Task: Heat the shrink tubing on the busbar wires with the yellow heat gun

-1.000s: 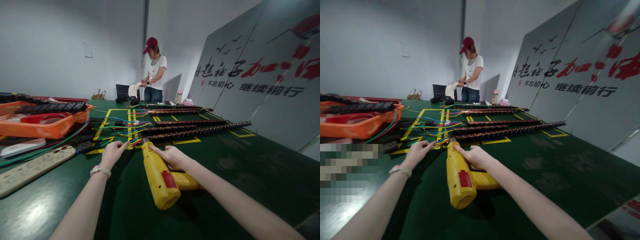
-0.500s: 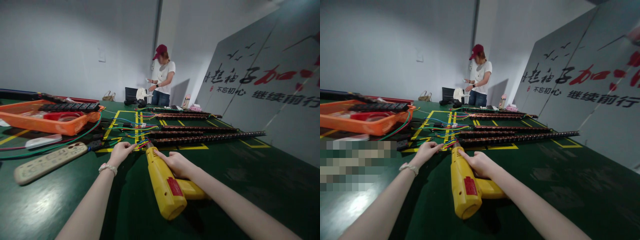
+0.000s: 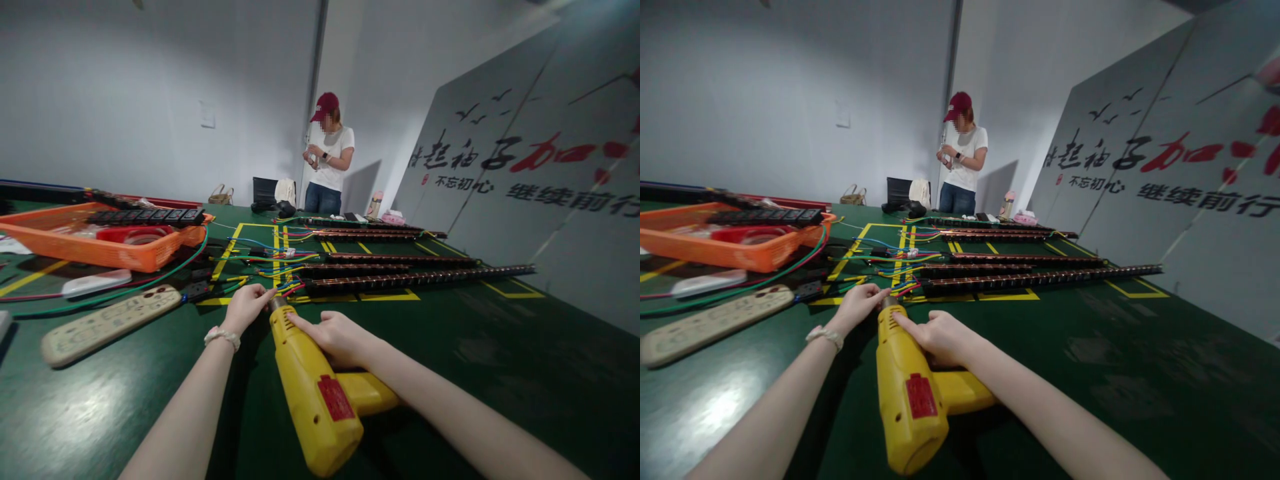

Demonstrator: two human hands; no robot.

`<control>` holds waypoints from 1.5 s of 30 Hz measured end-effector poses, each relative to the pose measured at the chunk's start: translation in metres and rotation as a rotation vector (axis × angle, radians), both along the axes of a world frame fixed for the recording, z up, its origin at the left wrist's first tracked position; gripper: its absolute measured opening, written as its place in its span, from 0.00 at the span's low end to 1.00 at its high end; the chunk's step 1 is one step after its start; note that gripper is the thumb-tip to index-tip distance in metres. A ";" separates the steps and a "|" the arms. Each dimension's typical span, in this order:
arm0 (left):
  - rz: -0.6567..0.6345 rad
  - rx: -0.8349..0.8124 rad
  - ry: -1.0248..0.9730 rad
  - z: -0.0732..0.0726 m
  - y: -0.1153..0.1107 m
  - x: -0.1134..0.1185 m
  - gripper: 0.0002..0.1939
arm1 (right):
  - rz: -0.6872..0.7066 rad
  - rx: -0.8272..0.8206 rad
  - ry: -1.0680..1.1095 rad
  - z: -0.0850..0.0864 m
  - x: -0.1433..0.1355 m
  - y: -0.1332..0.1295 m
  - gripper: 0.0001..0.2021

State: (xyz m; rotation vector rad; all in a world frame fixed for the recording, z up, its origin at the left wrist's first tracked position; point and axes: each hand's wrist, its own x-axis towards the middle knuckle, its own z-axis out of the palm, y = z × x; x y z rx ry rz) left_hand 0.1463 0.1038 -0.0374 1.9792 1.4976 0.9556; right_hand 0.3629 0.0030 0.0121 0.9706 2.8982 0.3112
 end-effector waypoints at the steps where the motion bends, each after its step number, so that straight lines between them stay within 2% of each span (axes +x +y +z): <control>1: -0.005 0.001 0.006 0.000 0.000 0.000 0.22 | 0.000 0.000 0.007 0.000 0.001 0.000 0.44; 10: 0.012 0.006 0.078 0.002 -0.002 0.001 0.25 | -0.022 0.023 0.017 -0.006 0.008 0.007 0.44; 22: 0.030 -0.042 0.122 0.007 -0.005 0.001 0.28 | -0.042 0.026 0.018 -0.004 0.011 0.007 0.45; 33: 0.024 -0.036 0.119 0.007 -0.006 0.001 0.26 | -0.206 0.054 -0.019 -0.002 0.052 0.011 0.42; 45: 0.045 -0.034 0.089 0.002 -0.002 0.003 0.25 | -0.195 0.070 -0.070 0.004 0.040 0.005 0.43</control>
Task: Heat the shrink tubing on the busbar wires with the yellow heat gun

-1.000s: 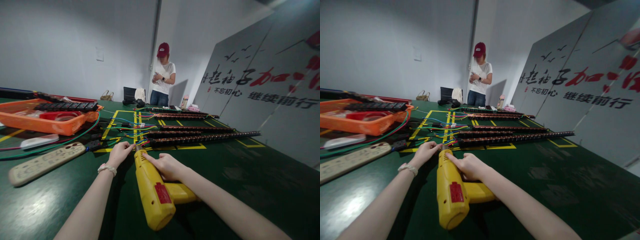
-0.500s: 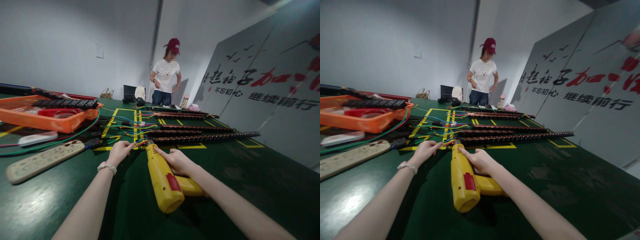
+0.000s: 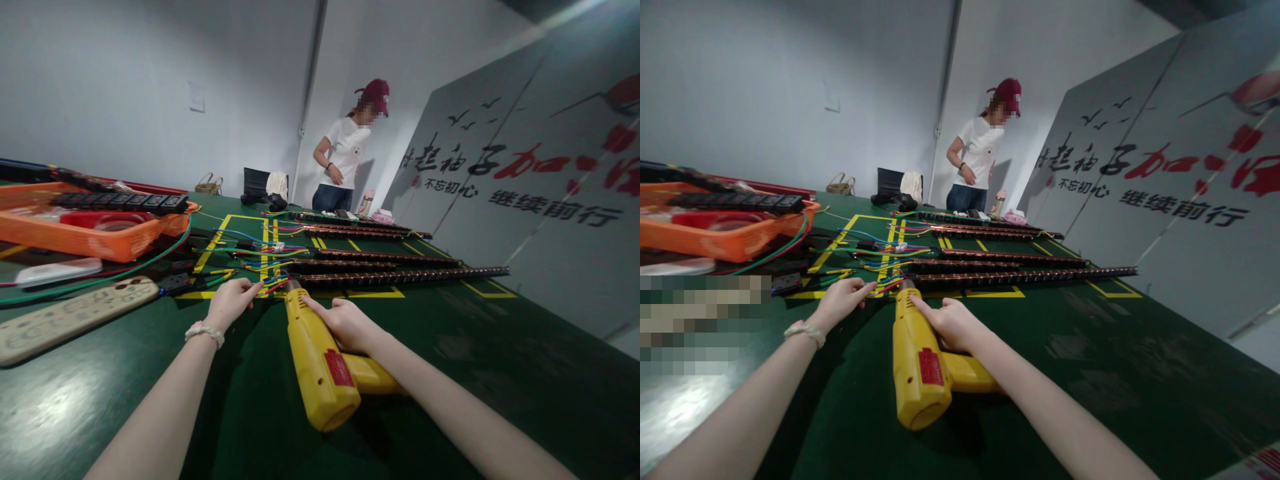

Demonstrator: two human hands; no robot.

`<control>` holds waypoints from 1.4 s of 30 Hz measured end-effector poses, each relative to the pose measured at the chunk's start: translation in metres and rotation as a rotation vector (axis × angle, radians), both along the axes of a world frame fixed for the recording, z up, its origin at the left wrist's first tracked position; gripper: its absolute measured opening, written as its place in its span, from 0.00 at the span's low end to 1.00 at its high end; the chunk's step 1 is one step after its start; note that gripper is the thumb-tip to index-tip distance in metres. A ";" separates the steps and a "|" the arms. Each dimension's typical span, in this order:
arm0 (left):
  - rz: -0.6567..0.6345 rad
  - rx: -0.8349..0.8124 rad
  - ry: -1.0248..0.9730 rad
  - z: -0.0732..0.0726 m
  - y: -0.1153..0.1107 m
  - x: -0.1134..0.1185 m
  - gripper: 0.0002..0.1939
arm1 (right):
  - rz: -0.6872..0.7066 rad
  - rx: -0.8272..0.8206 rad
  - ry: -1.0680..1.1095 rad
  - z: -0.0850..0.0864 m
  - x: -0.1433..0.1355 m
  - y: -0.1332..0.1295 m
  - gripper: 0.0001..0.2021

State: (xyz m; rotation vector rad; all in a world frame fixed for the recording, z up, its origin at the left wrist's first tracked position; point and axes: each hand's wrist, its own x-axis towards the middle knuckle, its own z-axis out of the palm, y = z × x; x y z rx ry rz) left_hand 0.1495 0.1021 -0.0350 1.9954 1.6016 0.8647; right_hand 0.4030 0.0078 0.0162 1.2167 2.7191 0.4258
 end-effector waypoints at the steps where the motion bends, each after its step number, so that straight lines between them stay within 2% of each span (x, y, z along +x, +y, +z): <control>1: 0.016 -0.005 -0.017 0.000 0.000 0.001 0.25 | 0.012 -0.004 0.008 0.000 -0.002 -0.001 0.42; 6: 0.130 -0.014 -0.049 -0.002 0.000 0.009 0.23 | 0.103 -0.031 0.050 -0.004 -0.020 -0.001 0.43; 11: 0.163 -0.012 -0.023 -0.003 0.001 0.012 0.22 | 0.167 -0.039 0.056 -0.008 -0.034 0.001 0.45; 19: 0.251 -0.002 -0.005 -0.005 -0.003 0.017 0.21 | 0.195 -0.030 0.075 -0.010 -0.034 0.002 0.43; 24: 0.245 -0.001 -0.029 -0.003 -0.005 0.018 0.21 | 0.141 -0.024 0.073 -0.008 -0.028 0.005 0.43; 33: 0.232 0.047 0.042 0.000 -0.010 0.019 0.19 | -0.026 0.025 0.027 -0.002 0.008 0.006 0.41; 42: 0.127 0.060 -0.164 -0.009 0.002 0.013 0.19 | -0.044 0.053 0.002 -0.001 0.007 0.003 0.43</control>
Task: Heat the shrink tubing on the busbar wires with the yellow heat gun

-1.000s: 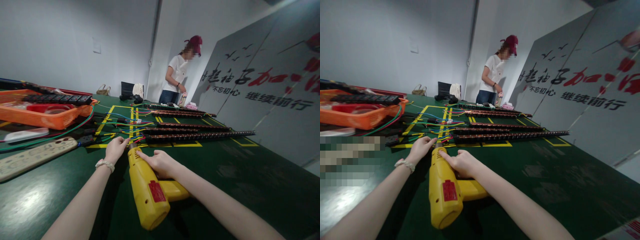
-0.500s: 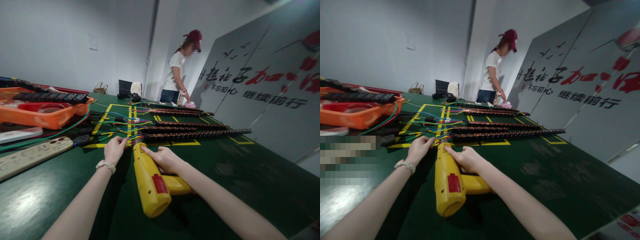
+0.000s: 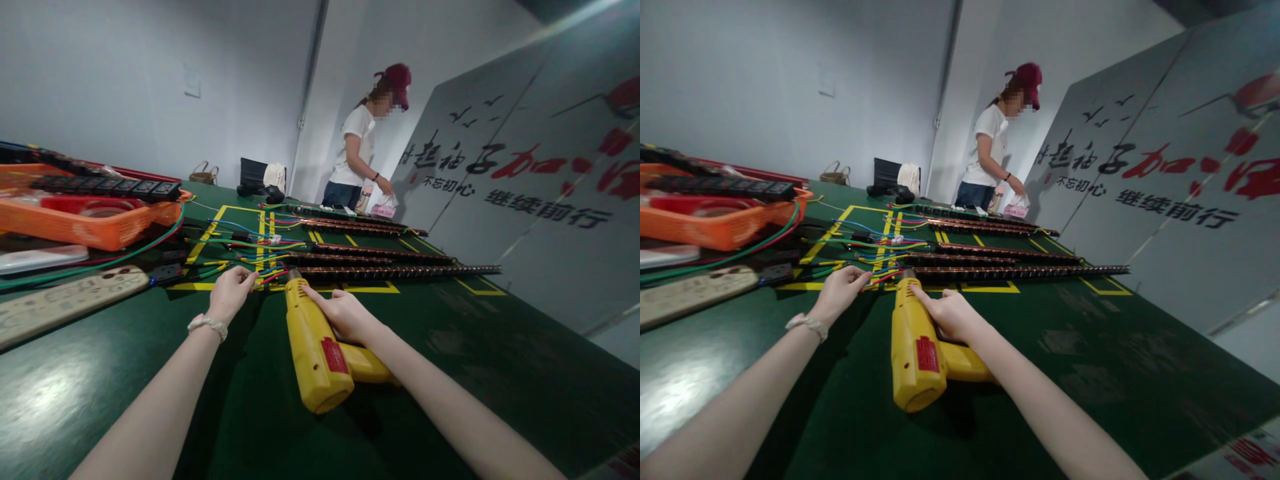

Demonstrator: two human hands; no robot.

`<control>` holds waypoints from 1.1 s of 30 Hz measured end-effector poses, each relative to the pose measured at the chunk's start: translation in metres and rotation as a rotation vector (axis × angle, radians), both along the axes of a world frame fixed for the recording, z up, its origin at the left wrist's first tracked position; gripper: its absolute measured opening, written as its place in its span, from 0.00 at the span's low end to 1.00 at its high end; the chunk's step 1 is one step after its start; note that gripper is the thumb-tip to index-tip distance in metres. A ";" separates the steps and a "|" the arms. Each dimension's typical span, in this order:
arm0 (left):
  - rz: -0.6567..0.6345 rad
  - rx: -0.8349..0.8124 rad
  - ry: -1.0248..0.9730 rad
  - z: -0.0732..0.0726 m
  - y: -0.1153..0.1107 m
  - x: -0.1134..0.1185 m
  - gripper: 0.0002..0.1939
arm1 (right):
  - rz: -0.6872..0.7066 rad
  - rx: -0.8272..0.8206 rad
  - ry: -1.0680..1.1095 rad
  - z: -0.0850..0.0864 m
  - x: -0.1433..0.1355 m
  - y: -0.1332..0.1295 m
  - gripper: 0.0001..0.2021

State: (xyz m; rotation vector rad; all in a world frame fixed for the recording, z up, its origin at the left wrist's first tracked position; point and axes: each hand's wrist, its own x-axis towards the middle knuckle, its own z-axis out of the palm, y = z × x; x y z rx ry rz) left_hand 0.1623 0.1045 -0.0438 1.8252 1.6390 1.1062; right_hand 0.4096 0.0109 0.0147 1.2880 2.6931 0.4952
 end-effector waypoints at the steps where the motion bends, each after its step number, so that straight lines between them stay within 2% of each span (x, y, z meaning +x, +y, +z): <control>1: -0.001 0.008 -0.009 -0.001 0.001 0.000 0.19 | 0.011 0.001 0.003 -0.001 -0.001 0.000 0.43; 11: 0.006 0.022 -0.012 -0.004 0.003 0.000 0.19 | 0.171 -0.084 0.059 -0.005 -0.025 -0.006 0.42; 20: 0.008 0.017 0.064 -0.004 0.005 -0.001 0.20 | 0.229 -0.094 0.079 -0.007 -0.040 -0.007 0.42; 22: -0.033 0.030 0.053 -0.004 0.006 -0.003 0.21 | 0.240 -0.087 0.077 -0.007 -0.040 -0.007 0.42; 26: -0.228 0.021 -0.006 -0.001 0.006 -0.012 0.22 | 0.226 -0.076 0.068 -0.006 -0.037 -0.006 0.43; 28: -0.285 -0.005 -0.041 0.001 0.006 -0.016 0.23 | 0.204 -0.066 0.077 -0.005 -0.033 -0.004 0.42; 33: -0.249 -0.039 -0.057 0.000 0.009 -0.023 0.23 | 0.106 -0.047 0.077 -0.003 -0.016 0.002 0.43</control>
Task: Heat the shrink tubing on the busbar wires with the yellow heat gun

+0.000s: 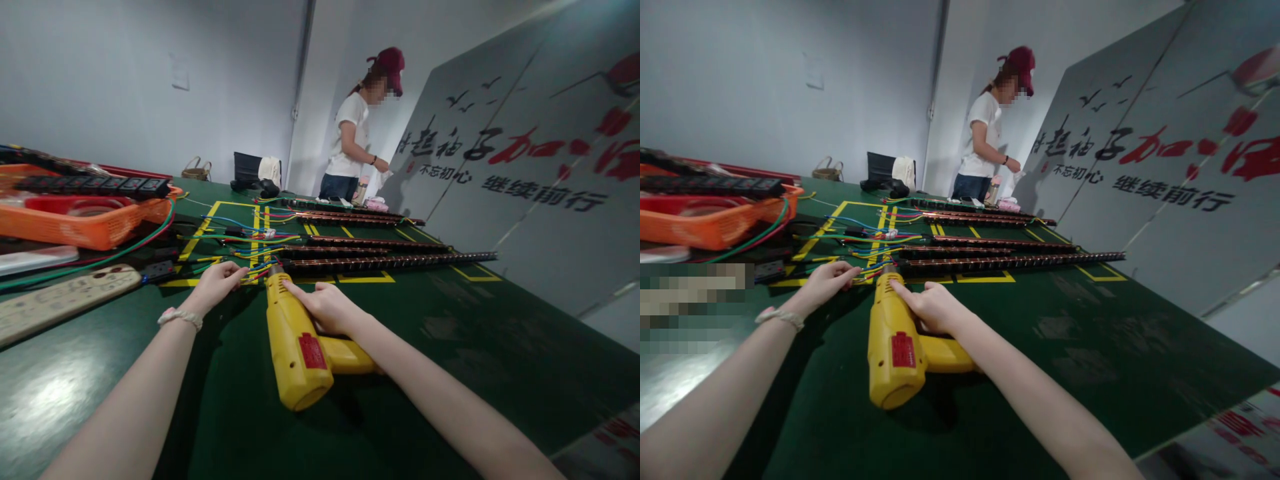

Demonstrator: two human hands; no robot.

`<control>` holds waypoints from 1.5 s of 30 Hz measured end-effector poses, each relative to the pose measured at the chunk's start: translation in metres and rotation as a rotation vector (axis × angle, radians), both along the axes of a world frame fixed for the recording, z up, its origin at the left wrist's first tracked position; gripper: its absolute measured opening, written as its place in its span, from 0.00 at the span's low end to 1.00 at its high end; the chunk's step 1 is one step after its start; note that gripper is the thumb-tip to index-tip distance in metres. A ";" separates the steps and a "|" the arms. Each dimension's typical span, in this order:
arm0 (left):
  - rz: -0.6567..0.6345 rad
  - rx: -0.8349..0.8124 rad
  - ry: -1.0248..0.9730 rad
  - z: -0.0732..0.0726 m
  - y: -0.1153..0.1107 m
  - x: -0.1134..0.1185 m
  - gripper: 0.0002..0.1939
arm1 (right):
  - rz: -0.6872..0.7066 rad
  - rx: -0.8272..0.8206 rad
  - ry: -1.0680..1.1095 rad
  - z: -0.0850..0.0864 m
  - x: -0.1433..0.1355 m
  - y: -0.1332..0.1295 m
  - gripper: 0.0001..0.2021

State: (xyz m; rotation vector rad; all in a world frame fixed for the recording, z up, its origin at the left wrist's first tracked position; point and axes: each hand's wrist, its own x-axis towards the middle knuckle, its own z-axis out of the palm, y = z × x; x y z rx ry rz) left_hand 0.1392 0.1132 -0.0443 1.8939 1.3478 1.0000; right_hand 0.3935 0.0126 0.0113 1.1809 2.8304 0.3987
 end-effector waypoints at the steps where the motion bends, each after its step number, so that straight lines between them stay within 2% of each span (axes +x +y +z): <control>1: 0.016 0.001 0.009 -0.001 0.001 -0.001 0.24 | -0.023 0.001 -0.006 0.001 0.003 0.001 0.43; 8: 0.140 0.092 0.156 0.000 0.002 -0.003 0.24 | -0.079 0.019 -0.032 0.003 0.009 0.000 0.42; 11: 0.185 0.141 0.145 0.002 -0.001 -0.001 0.21 | -0.068 0.034 -0.034 0.005 0.008 -0.002 0.43; 15: 0.266 0.320 0.097 0.006 -0.005 0.003 0.16 | -0.020 0.030 -0.036 0.004 0.006 -0.003 0.44; 18: 0.225 0.451 0.116 0.012 -0.011 0.007 0.13 | 0.019 0.009 -0.038 0.002 0.004 -0.004 0.43; 21: 0.129 0.504 0.239 0.016 -0.017 0.012 0.13 | 0.057 -0.012 -0.044 -0.001 -0.002 -0.005 0.43; 23: 0.122 0.528 0.325 0.016 -0.019 0.016 0.13 | 0.084 -0.019 -0.042 -0.003 -0.006 -0.006 0.43; 27: 0.156 0.519 0.392 0.014 -0.019 0.019 0.16 | 0.130 -0.032 -0.028 -0.005 -0.013 -0.010 0.43; 33: 0.200 0.474 0.329 0.012 -0.016 0.016 0.17 | 0.151 -0.021 -0.014 -0.003 -0.017 -0.014 0.41; 38: 0.126 0.348 0.294 0.006 -0.011 0.013 0.16 | 0.148 -0.013 -0.006 -0.003 -0.015 -0.012 0.43; 45: 0.135 0.294 0.307 0.005 -0.007 0.011 0.21 | 0.085 -0.008 -0.019 -0.004 -0.005 -0.001 0.42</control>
